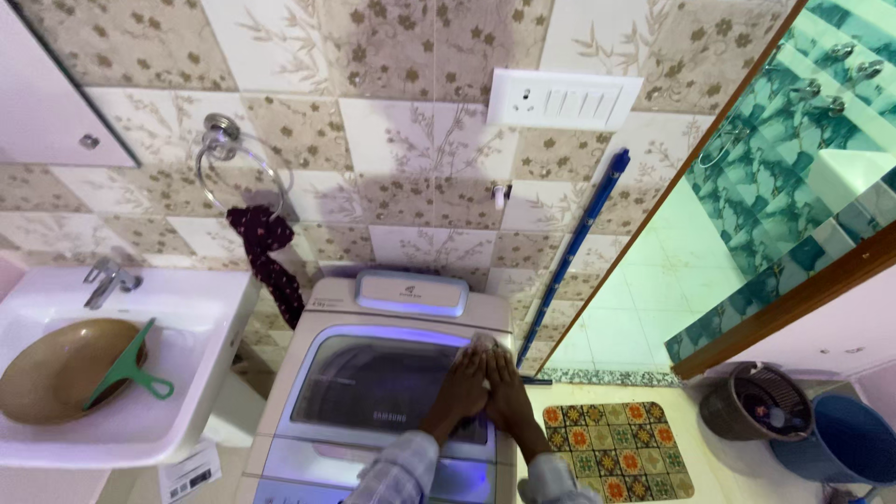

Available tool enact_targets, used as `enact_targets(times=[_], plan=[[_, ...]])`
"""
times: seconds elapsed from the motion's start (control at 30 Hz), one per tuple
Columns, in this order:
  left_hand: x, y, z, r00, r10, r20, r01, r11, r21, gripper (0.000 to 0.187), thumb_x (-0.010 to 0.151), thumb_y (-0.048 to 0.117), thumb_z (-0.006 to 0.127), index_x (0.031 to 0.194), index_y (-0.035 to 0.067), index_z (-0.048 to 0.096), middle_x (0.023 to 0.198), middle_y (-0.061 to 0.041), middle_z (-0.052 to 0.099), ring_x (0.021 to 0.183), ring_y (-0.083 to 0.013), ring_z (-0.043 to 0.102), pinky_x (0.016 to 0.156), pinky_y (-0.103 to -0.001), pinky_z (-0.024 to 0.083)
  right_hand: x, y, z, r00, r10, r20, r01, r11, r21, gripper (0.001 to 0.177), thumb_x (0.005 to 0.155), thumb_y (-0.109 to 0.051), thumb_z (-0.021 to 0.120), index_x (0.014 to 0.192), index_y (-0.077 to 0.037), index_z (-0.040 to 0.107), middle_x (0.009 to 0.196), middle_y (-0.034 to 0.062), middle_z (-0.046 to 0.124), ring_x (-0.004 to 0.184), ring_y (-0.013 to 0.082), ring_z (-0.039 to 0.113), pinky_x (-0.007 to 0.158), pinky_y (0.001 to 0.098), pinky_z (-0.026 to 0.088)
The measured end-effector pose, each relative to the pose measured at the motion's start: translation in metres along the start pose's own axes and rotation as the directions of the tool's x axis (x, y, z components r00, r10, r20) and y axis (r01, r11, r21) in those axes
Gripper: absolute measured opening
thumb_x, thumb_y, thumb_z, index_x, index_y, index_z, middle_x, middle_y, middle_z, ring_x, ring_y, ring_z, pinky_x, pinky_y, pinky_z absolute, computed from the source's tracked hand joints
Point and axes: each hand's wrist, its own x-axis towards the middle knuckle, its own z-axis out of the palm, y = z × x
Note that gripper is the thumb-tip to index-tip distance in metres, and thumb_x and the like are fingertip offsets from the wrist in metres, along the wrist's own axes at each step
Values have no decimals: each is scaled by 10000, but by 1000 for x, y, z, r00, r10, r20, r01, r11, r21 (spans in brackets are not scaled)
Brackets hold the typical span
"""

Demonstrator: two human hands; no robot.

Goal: The person wipes the top lid, control panel, and front surface of a washing machine by hand with a cloth, then opens the lid and wipes the inner rim and tub.

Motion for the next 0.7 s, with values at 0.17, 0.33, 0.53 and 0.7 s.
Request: enact_targets(times=[0.17,0.33,0.53,0.7], plan=[[-28,14,-2,1000,-9,-18,11,996,86,785,797,241,605,1484,-106,451,1591,-287,376,1519,-412,274,1250,-499,160,-25,-24,-2,989,81,-125,-67,992,106,753,819,-107,557,1526,55,350,1612,283,306,1525,442,211,1247,496,176],[-92,45,11,999,16,50,-21,996,84,759,815,249,607,1474,-106,477,1555,-309,424,1500,-446,310,1217,-543,217,-90,-55,10,981,78,-176,-56,990,127,763,807,-111,546,1529,50,359,1617,269,323,1542,429,230,1265,499,189],[-119,70,22,877,277,-392,-68,880,469,486,1068,362,549,1480,104,517,1604,-107,473,1597,-307,359,1326,-502,246,-118,-65,12,966,81,-245,-56,993,108,769,816,-145,552,1531,47,342,1615,273,304,1534,443,216,1250,510,189],[-97,54,19,934,222,-281,-104,919,380,606,1009,358,533,1496,-2,516,1616,-199,443,1559,-354,342,1280,-524,222,-101,-57,18,965,36,-260,-13,996,87,776,824,-173,557,1533,44,329,1612,276,288,1527,454,203,1238,519,189]])
